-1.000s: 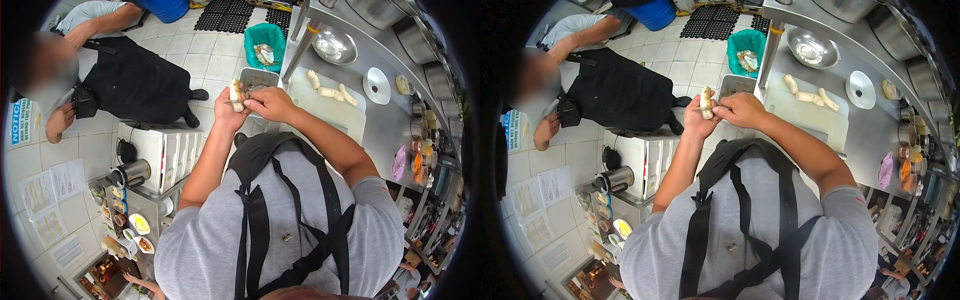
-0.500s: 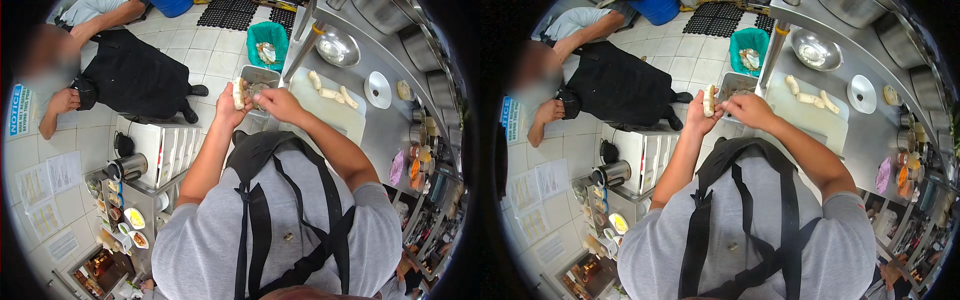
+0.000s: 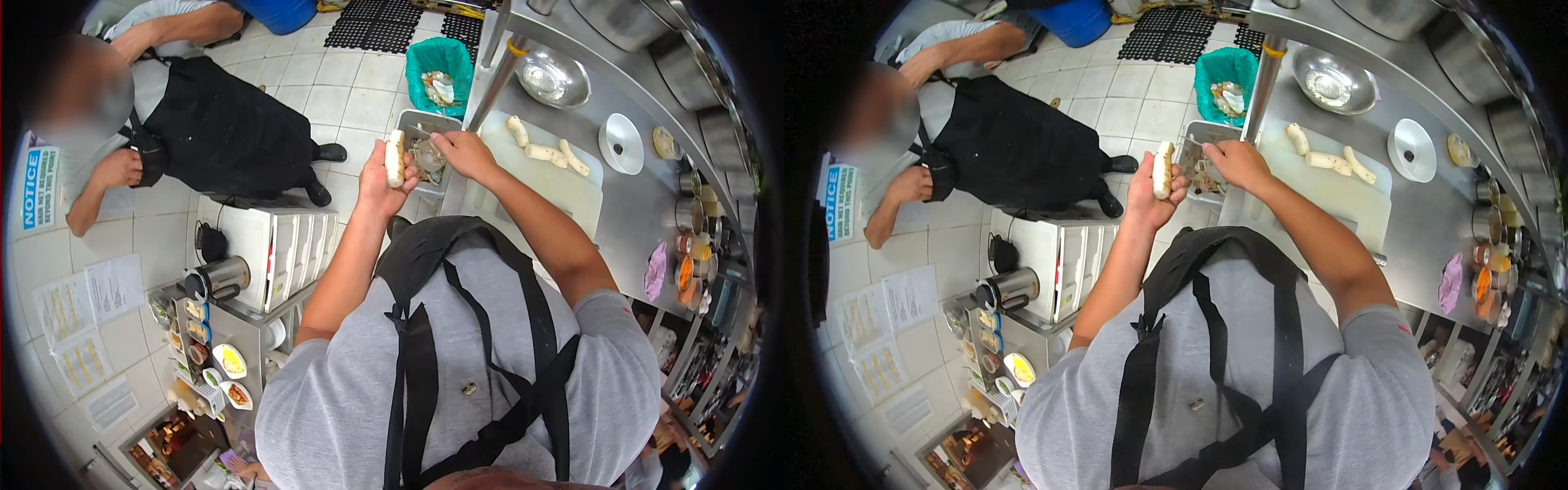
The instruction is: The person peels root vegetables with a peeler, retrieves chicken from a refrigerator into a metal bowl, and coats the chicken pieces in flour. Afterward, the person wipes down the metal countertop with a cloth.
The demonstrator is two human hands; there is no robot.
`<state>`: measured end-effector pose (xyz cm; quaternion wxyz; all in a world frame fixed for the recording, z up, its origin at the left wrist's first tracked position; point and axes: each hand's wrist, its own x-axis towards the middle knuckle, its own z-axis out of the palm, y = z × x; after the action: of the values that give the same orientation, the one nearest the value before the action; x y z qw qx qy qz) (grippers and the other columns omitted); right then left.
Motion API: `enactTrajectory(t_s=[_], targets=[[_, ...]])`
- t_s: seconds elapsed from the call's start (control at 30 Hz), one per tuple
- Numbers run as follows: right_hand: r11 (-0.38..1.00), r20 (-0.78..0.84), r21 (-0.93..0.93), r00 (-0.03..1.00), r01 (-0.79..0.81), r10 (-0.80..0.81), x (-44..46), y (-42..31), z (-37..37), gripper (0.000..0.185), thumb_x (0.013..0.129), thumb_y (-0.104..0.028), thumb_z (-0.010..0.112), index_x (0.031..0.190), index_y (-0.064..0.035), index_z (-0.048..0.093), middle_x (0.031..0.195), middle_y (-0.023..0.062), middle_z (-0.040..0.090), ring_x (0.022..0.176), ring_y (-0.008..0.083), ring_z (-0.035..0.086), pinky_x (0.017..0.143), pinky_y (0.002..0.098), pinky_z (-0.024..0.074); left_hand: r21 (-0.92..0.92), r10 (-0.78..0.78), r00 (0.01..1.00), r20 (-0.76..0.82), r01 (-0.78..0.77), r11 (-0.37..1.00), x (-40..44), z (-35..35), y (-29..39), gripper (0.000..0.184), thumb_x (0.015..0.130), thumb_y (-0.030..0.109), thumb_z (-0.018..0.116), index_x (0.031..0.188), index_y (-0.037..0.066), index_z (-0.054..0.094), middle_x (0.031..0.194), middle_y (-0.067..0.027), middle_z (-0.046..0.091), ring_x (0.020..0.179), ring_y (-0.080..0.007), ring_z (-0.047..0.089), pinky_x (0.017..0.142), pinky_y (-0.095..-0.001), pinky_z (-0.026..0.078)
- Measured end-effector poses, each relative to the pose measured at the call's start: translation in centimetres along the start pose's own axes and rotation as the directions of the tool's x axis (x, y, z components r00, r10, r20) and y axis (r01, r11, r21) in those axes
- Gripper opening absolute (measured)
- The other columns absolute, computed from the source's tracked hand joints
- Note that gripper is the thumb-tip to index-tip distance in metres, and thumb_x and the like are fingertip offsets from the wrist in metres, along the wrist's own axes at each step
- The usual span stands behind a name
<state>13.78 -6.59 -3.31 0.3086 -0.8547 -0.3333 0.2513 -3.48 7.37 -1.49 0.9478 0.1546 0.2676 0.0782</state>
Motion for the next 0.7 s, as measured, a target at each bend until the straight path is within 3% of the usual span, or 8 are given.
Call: enactTrajectory(t_s=[0.13,0.23,0.37,0.43,0.47,0.5,0.57,0.7], targets=[[0.986,0.036,0.087,0.989,0.143,-0.147,-3.7,-4.6,-1.5,0.049,0.1,-0.05,0.058,0.085,-0.0055,0.074,0.078,0.0188,0.071,0.077,0.04,0.07,0.068,0.0496,0.0531,0.017,-0.004,0.999,-0.054,0.004,1.0,1.0,-1.9,0.3,0.049,0.11,0.054,0.041,0.116,0.009,0.061,0.084,-0.0065,0.06,0.072,-0.0213,0.058,0.059,-0.0334,0.048],[0.856,0.035,0.067,0.856,0.513,-0.516,-5.5,-6.2,-1.9,0.042,0.099,-0.045,0.061,0.082,-0.0074,0.071,0.074,0.0164,0.069,0.072,0.04,0.067,0.063,0.0503,0.0503,0.045,0.015,0.992,-0.126,-0.01,0.999,1.6,-1.4,0.0,0.049,0.111,0.052,0.038,0.123,0.01,0.06,0.087,-0.0087,0.063,0.075,-0.0225,0.06,0.061,-0.0347,0.048],[0.833,0.014,0.01,0.832,0.554,-0.554,-5.3,-5.9,-1.6,0.041,0.099,-0.044,0.061,0.082,-0.0085,0.07,0.074,0.0161,0.069,0.072,0.0395,0.067,0.063,0.0513,0.0502,0.01,0.019,0.993,-0.114,-0.018,1.0,1.7,-0.3,-0.2,0.05,0.112,0.051,0.038,0.125,0.008,0.059,0.088,-0.0085,0.065,0.075,-0.0224,0.061,0.06,-0.0348,0.048],[0.842,0.035,-0.009,0.842,0.539,-0.538,-3.9,-5.2,-1.4,0.043,0.099,-0.046,0.061,0.082,-0.0075,0.07,0.077,0.0164,0.07,0.074,0.0401,0.067,0.064,0.0517,0.0507,0.035,0.03,0.985,-0.167,-0.024,0.999,1.3,-0.4,0.0,0.05,0.112,0.05,0.038,0.126,0.007,0.059,0.087,-0.0084,0.064,0.072,-0.0219,0.059,0.059,-0.0343,0.046],[0.843,0.031,-0.009,0.843,0.537,-0.537,-3.2,-4.8,-1.4,0.043,0.099,-0.046,0.061,0.082,-0.0075,0.07,0.077,0.0164,0.07,0.074,0.0401,0.067,0.064,0.0517,0.0507,0.04,-0.004,1.0,-0.025,0.005,0.999,1.4,-1.6,0.2,0.048,0.112,0.051,0.039,0.121,0.008,0.059,0.085,-0.0081,0.061,0.07,-0.0213,0.057,0.057,-0.0334,0.044],[0.905,0.003,-0.072,0.907,0.42,-0.421,-2.4,-4.5,-1.5,0.045,0.099,-0.048,0.06,0.083,-0.007,0.071,0.078,0.0165,0.07,0.076,0.0405,0.068,0.066,0.0519,0.0515,0.052,-0.04,0.992,0.119,0.034,0.998,1.5,-2.2,0.4,0.047,0.111,0.051,0.04,0.117,0.008,0.059,0.083,-0.0079,0.059,0.068,-0.0207,0.055,0.055,-0.0326,0.042],[0.972,-0.036,-0.152,0.982,0.179,-0.187,-0.5,-3.4,-1.3,0.054,0.099,-0.055,0.055,0.087,-0.0048,0.073,0.083,0.0185,0.072,0.082,0.042,0.07,0.073,0.0522,0.0541,0.066,-0.052,0.994,0.091,0.046,0.997,-0.3,-0.1,-0.1,0.047,0.112,0.052,0.04,0.118,0.008,0.058,0.082,-0.0079,0.057,0.067,-0.0203,0.053,0.054,-0.0322,0.039],[0.999,0.081,-0.029,0.996,-0.025,0.027,1.7,0.8,-0.3,0.061,0.101,-0.058,0.051,0.091,-0.0038,0.076,0.088,0.0223,0.074,0.087,0.0425,0.071,0.081,0.052,0.0548,0.051,-0.04,0.995,0.089,0.036,0.998,-1.0,1.0,-0.1,0.051,0.111,0.055,0.038,0.121,0.009,0.056,0.084,-0.0079,0.056,0.066,-0.0206,0.051,0.055,-0.0316,0.04]])
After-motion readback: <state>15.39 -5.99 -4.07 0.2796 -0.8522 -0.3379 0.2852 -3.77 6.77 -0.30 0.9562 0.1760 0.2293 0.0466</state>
